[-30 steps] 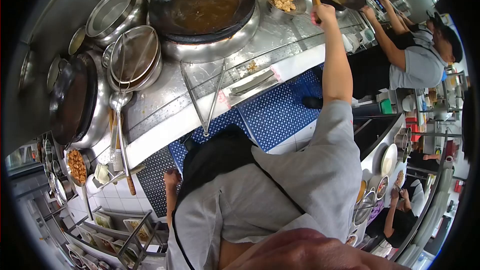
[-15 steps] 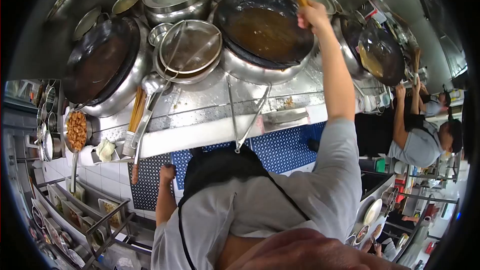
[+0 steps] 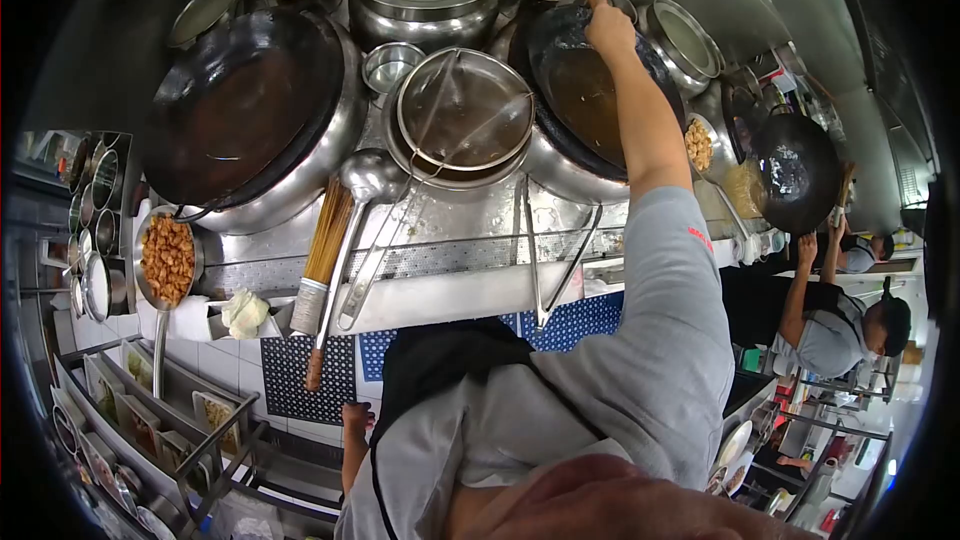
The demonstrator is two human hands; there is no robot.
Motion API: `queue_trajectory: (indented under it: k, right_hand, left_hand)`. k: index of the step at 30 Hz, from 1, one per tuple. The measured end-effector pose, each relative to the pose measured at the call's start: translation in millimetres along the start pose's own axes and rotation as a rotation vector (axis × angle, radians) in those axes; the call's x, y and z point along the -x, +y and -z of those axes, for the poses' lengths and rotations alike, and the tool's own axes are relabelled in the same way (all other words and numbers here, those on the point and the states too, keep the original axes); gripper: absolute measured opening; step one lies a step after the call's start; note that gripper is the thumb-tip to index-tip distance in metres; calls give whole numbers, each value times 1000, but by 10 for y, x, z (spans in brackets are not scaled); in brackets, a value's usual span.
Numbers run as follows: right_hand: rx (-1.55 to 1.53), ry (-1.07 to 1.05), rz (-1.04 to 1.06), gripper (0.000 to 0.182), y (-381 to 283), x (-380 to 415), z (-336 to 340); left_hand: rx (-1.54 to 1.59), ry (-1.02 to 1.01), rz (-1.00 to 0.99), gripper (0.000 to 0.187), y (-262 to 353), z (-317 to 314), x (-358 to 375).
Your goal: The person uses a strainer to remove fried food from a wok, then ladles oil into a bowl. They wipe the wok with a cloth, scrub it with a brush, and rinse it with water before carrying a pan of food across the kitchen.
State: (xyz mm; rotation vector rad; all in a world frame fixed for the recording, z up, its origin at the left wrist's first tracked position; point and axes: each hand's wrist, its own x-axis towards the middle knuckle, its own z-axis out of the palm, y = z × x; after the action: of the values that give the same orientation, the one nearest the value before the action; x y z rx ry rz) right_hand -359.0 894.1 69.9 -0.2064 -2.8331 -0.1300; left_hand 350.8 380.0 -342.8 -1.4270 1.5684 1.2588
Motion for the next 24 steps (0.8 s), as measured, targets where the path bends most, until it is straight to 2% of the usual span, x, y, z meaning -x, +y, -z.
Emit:
queue_trajectory:
  k: [3, 4, 5, 7, 8, 9, 10, 11, 12, 14, 16, 17, 19, 22, 23, 24]
  right_hand:
    - [-58, -30, 45, 44, -84, 188, 496]
    - [-58, -38, 16, 45, -66, 246, 447]
    - [-54, -37, -11, 46, -18, 270, 378]
    - [-61, -27, -60, 49, 11, 328, 362]
    - [-62, -4, 18, 54, -13, 375, 548]
    - [-57, 2, -20, 50, 13, 342, 531]
    - [-56, 14, -63, 45, 62, 243, 475]
    - [-51, 21, -106, 41, 136, 214, 451]
    - [-169, 123, -75, 48, 207, 323, 477]
    - [-352, 230, -112, 55, 409, 452, 574]
    - [-505, 334, -146, 59, 611, 481, 720]
    - [-802, 108, -281, 63, 603, 594, 1059]
    - [-1354, 46, -228, 63, 936, 378, 1082]
    - [-1732, -119, -324, 54, 1271, -121, 1310]
    - [-1877, -162, -390, 37, 1344, -308, 1384]
    - [-2020, -210, -451, 21, 1388, -522, 1474]
  left_hand:
    - [-192, -137, -174, 4, -15, 162, -462]
    - [-213, -203, -383, 7, -18, 216, -565]
    - [132, -160, -90, 12, 115, 140, -671]
    - [49, -281, -185, 15, 245, 128, -749]
    - [3, -336, -237, 16, 328, 160, -777]
    - [-46, -389, -290, 18, 440, 188, -812]
    - [-355, -345, -578, 19, 753, 204, -411]
    - [-651, -206, -863, 20, 1129, 221, 73]
    - [-492, 12, -1122, 20, 973, 143, 35]
    - [-170, 34, -949, 19, 616, -16, -268]
    - [102, -329, -90, 18, 534, -7, -456]
    - [68, -276, -160, 17, 409, -16, -400]
    - [0, -169, -307, 15, 230, -106, -284]
    - [39, -112, -398, 14, 253, -196, 144]
    - [79, -109, -405, 14, 268, -221, 297]
    - [203, -236, -315, 16, 104, -143, -3]
